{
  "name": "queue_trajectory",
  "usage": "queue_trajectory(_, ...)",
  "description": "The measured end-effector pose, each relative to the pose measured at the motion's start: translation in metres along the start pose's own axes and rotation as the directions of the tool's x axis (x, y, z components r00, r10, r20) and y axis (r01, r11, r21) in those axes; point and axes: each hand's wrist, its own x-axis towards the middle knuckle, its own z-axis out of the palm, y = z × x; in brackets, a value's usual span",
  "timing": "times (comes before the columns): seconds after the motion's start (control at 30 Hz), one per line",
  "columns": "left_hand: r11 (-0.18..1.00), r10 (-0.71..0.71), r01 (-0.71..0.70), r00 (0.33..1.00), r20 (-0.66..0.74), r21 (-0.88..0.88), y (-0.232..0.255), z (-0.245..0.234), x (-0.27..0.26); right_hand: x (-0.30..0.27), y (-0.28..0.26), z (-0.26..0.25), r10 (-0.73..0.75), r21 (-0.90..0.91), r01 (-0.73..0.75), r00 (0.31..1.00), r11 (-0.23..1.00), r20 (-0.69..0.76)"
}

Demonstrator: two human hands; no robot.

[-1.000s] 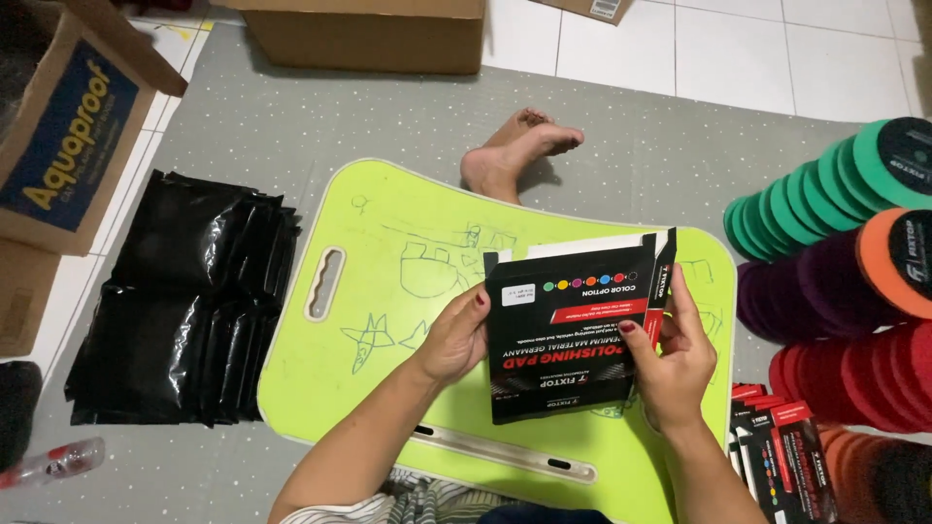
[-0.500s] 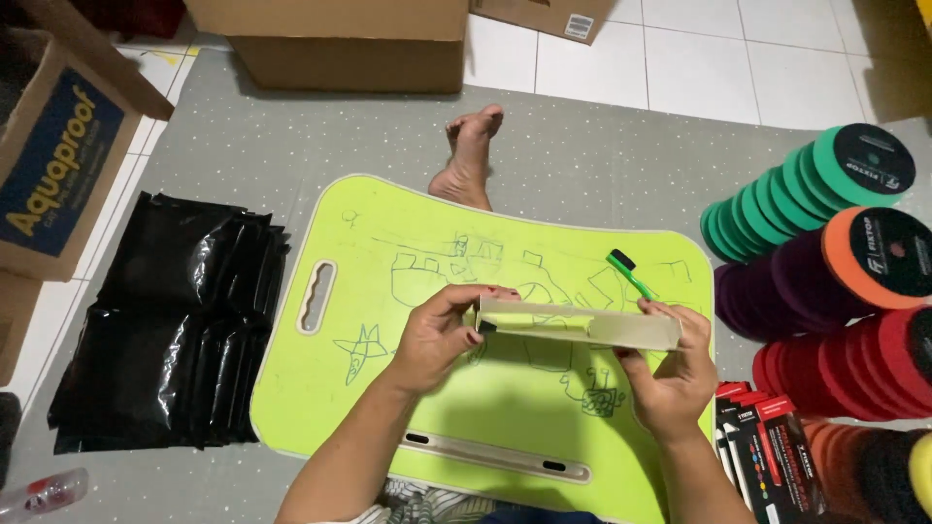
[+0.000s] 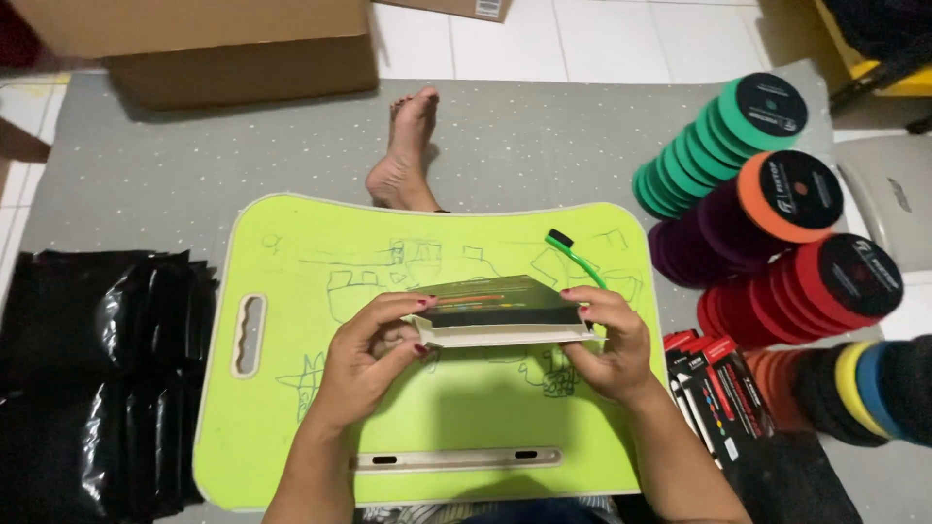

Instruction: The person places a polishing pad box into a black plastic mailer bag, folds the top edges, and seals the bag. They then pick up another box and repeat the packaging process.

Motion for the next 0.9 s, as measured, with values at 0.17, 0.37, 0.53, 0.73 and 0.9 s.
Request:
queue_trajectory(0.17, 0.996, 0.029, -0.032, 0.999, -0.030, -0.081, -0.012, 0.000, -0.003, 0.005, -0.011, -0.002, 0.061, 0.162, -0.067, 0.997, 0.984, 0.043)
queue_trajectory(0.37, 0.996, 0.056, -0.048, 0.993, -0.101, 0.081, -0.011, -0.001, -0.005, 0.010, -0.022, 0.000, 0.116, 0.354, -0.151, 0.986, 0.923, 0.117)
queue_trajectory(0.53, 0.984, 0.113, -0.097, 0.988, -0.107, 0.148, -0.009, 0.002, -0.003, 0.005, -0.023, -0.002, 0.206, 0.447, -0.263, 0.963, 0.855, 0.172)
queue_trajectory(0.73, 0.973, 0.135, -0.111, 0.985, -0.109, 0.203, -0.009, 0.002, -0.003, 0.004, -0.021, 0.001, 0.275, 0.531, -0.342, 0.940, 0.775, 0.204)
queue_trajectory(0.9, 0.940, 0.171, -0.134, 0.981, -0.091, 0.315, -0.013, 0.003, -0.006, 0.003, -0.021, 0.006, 0.436, 0.553, -0.448, 0.885, 0.703, 0.163)
